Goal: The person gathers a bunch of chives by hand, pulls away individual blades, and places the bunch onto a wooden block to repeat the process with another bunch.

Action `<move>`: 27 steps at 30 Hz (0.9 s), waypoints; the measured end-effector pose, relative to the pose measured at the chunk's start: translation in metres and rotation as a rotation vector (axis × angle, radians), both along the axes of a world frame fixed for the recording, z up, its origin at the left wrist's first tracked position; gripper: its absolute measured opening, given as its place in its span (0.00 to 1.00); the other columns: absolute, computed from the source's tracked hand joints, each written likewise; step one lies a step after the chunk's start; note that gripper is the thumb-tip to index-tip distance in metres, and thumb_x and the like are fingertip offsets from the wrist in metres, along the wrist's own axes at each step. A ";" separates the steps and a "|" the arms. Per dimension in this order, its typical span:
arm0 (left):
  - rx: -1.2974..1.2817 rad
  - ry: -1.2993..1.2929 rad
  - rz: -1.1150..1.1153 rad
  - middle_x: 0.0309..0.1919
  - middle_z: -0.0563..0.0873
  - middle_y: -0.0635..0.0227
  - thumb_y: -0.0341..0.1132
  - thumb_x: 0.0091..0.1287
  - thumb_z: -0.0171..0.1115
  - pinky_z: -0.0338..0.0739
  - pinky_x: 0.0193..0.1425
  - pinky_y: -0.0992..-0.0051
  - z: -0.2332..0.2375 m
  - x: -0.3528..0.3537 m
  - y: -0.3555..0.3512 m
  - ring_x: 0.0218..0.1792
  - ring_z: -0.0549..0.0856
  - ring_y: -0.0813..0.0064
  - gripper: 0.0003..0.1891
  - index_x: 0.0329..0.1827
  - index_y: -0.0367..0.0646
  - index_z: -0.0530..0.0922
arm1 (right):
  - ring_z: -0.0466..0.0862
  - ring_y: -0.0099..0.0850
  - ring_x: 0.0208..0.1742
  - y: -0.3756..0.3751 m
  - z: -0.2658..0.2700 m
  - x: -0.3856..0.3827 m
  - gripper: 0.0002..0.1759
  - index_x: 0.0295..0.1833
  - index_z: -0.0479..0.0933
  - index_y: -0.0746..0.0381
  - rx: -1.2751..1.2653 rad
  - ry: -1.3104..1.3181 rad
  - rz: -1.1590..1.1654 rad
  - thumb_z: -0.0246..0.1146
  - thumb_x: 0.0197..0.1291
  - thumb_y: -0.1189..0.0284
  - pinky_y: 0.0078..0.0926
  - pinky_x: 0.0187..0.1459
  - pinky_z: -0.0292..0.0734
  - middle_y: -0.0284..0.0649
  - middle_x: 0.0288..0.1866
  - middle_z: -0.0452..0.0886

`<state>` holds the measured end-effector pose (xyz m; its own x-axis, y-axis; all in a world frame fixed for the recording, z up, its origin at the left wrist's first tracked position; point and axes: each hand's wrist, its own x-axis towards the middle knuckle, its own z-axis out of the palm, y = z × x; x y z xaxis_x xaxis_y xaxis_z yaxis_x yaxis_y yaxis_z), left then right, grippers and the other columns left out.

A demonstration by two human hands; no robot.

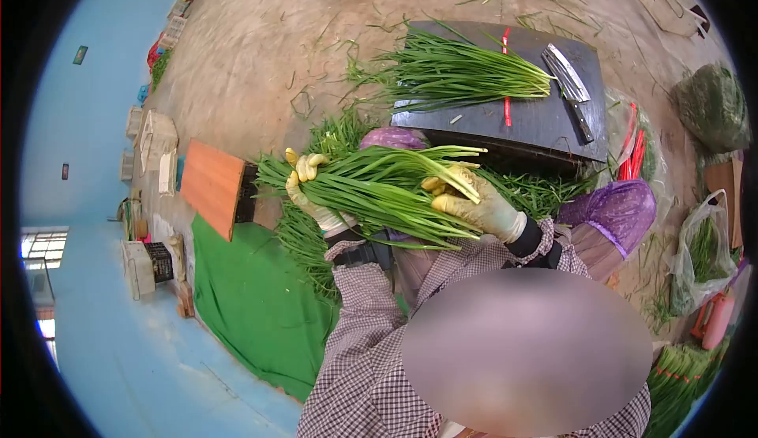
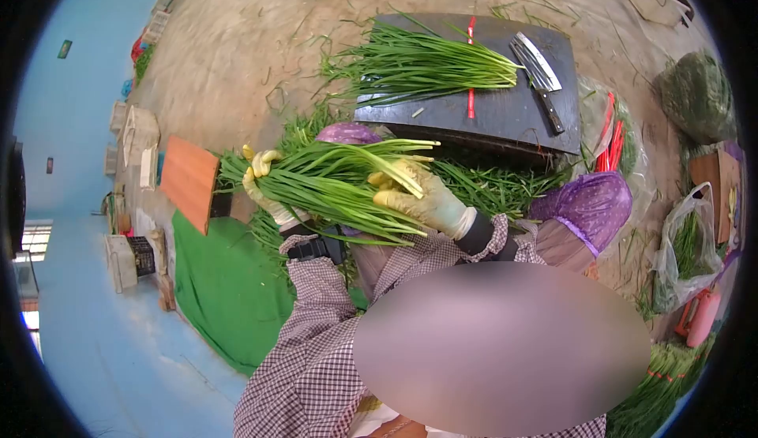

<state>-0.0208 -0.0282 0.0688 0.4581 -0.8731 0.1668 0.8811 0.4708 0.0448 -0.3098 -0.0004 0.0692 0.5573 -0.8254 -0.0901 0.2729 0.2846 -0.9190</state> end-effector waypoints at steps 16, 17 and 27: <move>-0.077 0.178 -0.003 0.27 0.70 0.74 0.23 0.64 0.59 0.77 0.48 0.74 -0.019 0.010 0.009 0.29 0.71 0.78 0.20 0.61 0.33 0.77 | 0.79 0.22 0.41 0.007 -0.043 -0.092 0.14 0.50 0.82 0.66 0.060 0.079 -0.213 0.60 0.75 0.65 0.22 0.49 0.76 0.34 0.40 0.83; -0.104 0.199 -0.027 0.27 0.70 0.74 0.23 0.65 0.59 0.77 0.48 0.74 -0.022 0.010 0.006 0.29 0.71 0.78 0.20 0.61 0.33 0.77 | 0.79 0.23 0.41 0.007 -0.047 -0.093 0.15 0.51 0.82 0.66 0.053 0.115 -0.109 0.60 0.75 0.65 0.22 0.49 0.76 0.34 0.42 0.83; -0.179 -0.002 -0.120 0.26 0.68 0.76 0.25 0.65 0.60 0.76 0.48 0.77 0.010 -0.008 -0.005 0.29 0.69 0.80 0.21 0.63 0.33 0.76 | 0.79 0.19 0.41 0.008 -0.034 0.004 0.08 0.49 0.80 0.63 0.140 -0.020 0.140 0.62 0.75 0.69 0.22 0.43 0.78 0.30 0.41 0.82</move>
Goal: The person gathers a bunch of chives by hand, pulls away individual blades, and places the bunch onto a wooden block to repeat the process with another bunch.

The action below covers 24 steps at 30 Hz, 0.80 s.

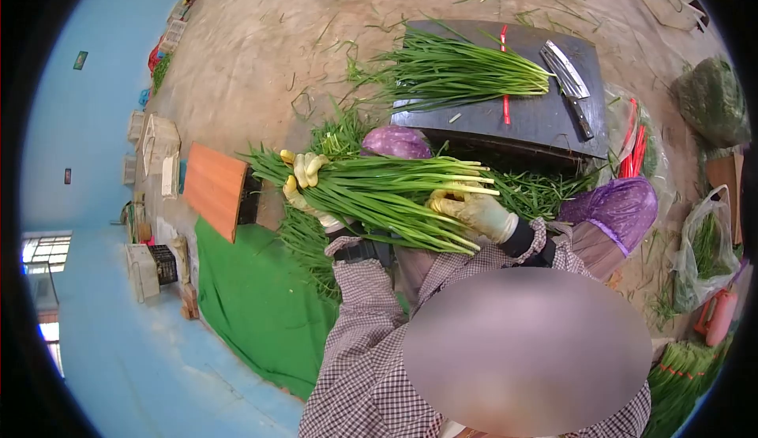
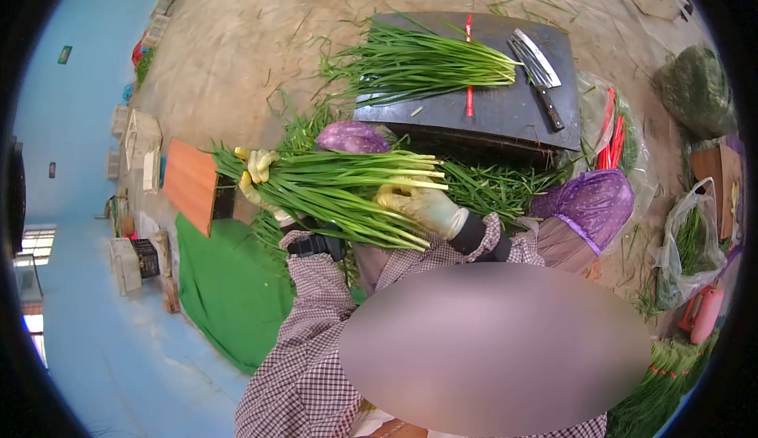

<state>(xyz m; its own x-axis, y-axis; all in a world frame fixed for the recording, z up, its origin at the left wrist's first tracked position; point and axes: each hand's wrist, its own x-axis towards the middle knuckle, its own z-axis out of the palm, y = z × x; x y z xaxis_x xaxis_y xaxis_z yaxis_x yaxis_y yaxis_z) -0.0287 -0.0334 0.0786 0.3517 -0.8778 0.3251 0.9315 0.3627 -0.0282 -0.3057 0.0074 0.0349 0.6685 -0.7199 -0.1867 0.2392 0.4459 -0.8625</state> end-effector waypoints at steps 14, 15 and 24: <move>0.098 0.233 0.085 0.27 0.69 0.74 0.21 0.64 0.58 0.78 0.51 0.74 -0.042 0.028 0.013 0.29 0.71 0.77 0.21 0.62 0.31 0.76 | 0.81 0.28 0.51 -0.011 0.021 -0.061 0.15 0.60 0.82 0.62 -0.562 0.269 0.004 0.59 0.75 0.68 0.27 0.57 0.76 0.37 0.50 0.84; 0.106 0.248 0.070 0.27 0.70 0.73 0.21 0.64 0.58 0.79 0.51 0.73 -0.041 0.024 0.011 0.29 0.71 0.77 0.21 0.62 0.31 0.76 | 0.82 0.31 0.57 -0.013 0.020 -0.046 0.19 0.67 0.81 0.56 -0.674 0.215 -0.034 0.60 0.73 0.69 0.29 0.62 0.76 0.38 0.57 0.85; 0.076 0.062 0.090 0.29 0.74 0.72 0.25 0.68 0.61 0.79 0.60 0.71 -0.047 0.028 0.007 0.35 0.75 0.77 0.23 0.66 0.31 0.75 | 0.81 0.39 0.48 -0.032 0.007 0.030 0.11 0.46 0.85 0.56 -1.198 0.506 -0.378 0.68 0.61 0.65 0.38 0.57 0.77 0.38 0.41 0.81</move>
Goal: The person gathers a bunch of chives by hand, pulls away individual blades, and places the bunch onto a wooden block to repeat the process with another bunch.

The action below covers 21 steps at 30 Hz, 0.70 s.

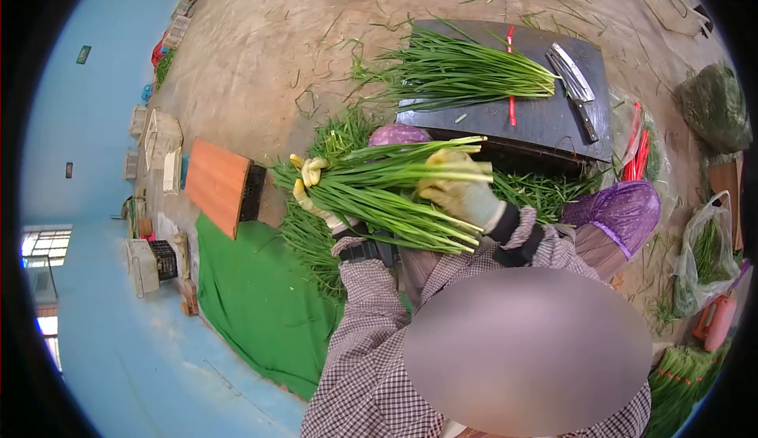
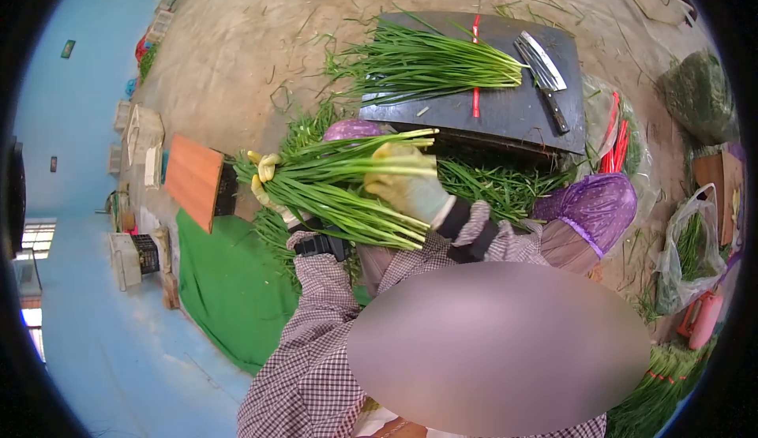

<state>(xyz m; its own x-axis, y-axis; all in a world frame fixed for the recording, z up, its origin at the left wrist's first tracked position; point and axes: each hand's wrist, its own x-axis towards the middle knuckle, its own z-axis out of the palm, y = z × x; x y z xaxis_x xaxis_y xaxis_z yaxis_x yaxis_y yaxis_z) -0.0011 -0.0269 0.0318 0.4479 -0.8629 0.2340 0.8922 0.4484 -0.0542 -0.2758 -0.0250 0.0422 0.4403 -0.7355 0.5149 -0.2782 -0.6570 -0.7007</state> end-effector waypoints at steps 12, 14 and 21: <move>0.144 0.091 0.049 0.28 0.74 0.72 0.26 0.67 0.56 0.80 0.57 0.72 -0.041 0.015 0.013 0.33 0.76 0.75 0.23 0.66 0.33 0.76 | 0.86 0.32 0.43 0.032 -0.046 -0.170 0.25 0.63 0.79 0.65 1.035 0.293 0.131 0.63 0.72 0.56 0.28 0.48 0.81 0.47 0.48 0.86; 0.125 0.089 0.015 0.28 0.74 0.72 0.26 0.67 0.56 0.80 0.57 0.72 -0.045 0.015 0.011 0.33 0.76 0.75 0.23 0.66 0.33 0.76 | 0.85 0.36 0.59 0.037 -0.053 -0.139 0.29 0.68 0.77 0.62 0.658 0.289 0.121 0.64 0.71 0.55 0.32 0.60 0.79 0.46 0.62 0.84; 0.146 0.038 0.031 0.26 0.73 0.73 0.25 0.66 0.55 0.79 0.55 0.72 -0.039 0.011 0.007 0.30 0.74 0.76 0.23 0.65 0.32 0.76 | 0.86 0.39 0.53 0.022 -0.053 -0.039 0.21 0.63 0.79 0.63 0.931 -0.428 0.200 0.64 0.72 0.62 0.33 0.57 0.78 0.46 0.54 0.86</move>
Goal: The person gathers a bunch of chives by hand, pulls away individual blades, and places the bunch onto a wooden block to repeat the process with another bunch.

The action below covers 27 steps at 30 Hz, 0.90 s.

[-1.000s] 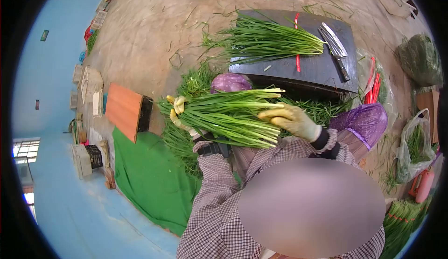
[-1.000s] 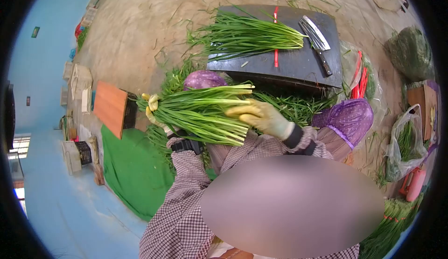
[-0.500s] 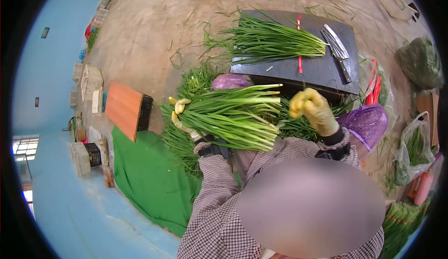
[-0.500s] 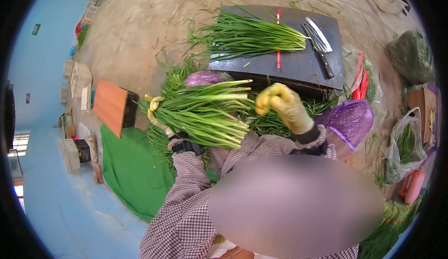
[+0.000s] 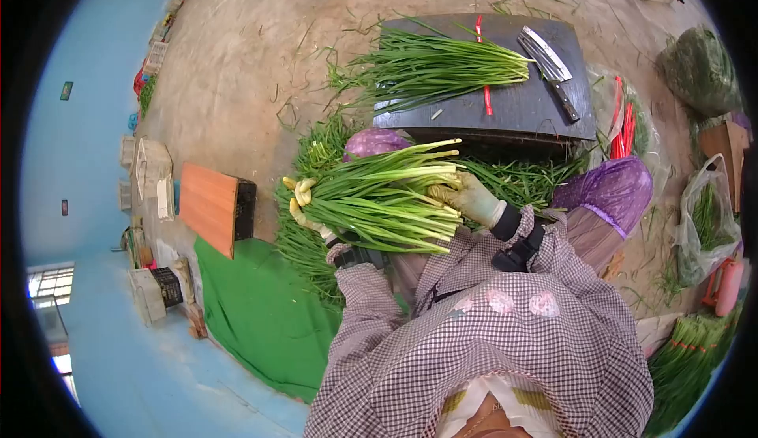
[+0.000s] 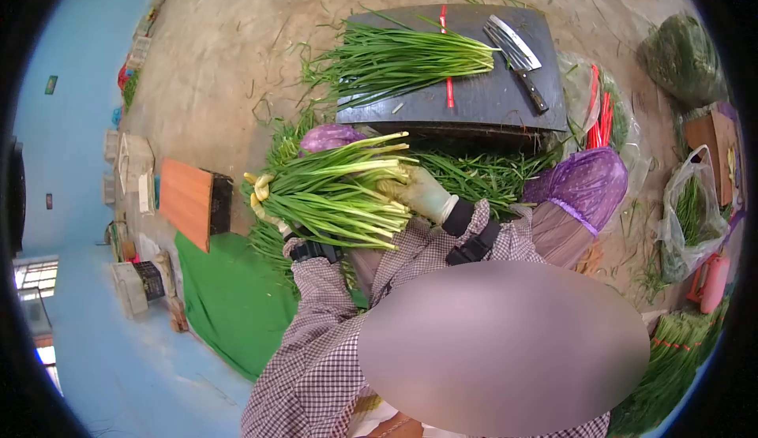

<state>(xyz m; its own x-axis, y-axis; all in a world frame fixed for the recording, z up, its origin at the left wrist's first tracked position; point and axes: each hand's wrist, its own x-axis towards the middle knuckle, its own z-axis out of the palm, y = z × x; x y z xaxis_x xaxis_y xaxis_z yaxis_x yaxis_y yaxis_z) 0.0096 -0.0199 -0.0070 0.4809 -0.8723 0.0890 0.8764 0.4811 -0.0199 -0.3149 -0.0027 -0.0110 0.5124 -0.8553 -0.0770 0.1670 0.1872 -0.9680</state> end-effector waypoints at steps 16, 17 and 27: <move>-0.147 0.003 -0.035 0.24 0.70 0.74 0.24 0.65 0.56 0.80 0.52 0.74 0.007 0.002 0.002 0.29 0.73 0.77 0.24 0.66 0.30 0.75 | 0.83 0.29 0.48 -0.003 0.013 -0.004 0.18 0.57 0.80 0.64 -0.005 0.051 -0.047 0.65 0.72 0.62 0.30 0.53 0.79 0.37 0.48 0.86; -0.145 -0.010 -0.040 0.24 0.69 0.74 0.24 0.65 0.56 0.79 0.52 0.74 0.011 0.002 0.005 0.28 0.72 0.77 0.24 0.66 0.29 0.75 | 0.84 0.29 0.45 -0.008 0.002 -0.010 0.17 0.53 0.81 0.65 -0.297 0.250 -0.040 0.65 0.72 0.61 0.29 0.50 0.79 0.38 0.47 0.86; -0.211 0.010 0.004 0.23 0.69 0.73 0.24 0.65 0.58 0.78 0.49 0.75 0.023 -0.009 0.002 0.27 0.70 0.77 0.23 0.65 0.29 0.75 | 0.85 0.37 0.43 0.028 0.064 -0.013 0.09 0.46 0.84 0.57 -0.777 0.701 -0.200 0.65 0.63 0.67 0.34 0.45 0.79 0.38 0.42 0.86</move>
<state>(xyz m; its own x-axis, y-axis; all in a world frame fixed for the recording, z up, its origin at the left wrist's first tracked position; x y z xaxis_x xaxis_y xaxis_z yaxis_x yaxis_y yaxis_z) 0.0008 -0.0177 0.0161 0.4857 -0.8331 0.2647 0.8740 0.4684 -0.1295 -0.3282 0.0250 0.0535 0.4102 -0.8603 0.3027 -0.5144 -0.4923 -0.7022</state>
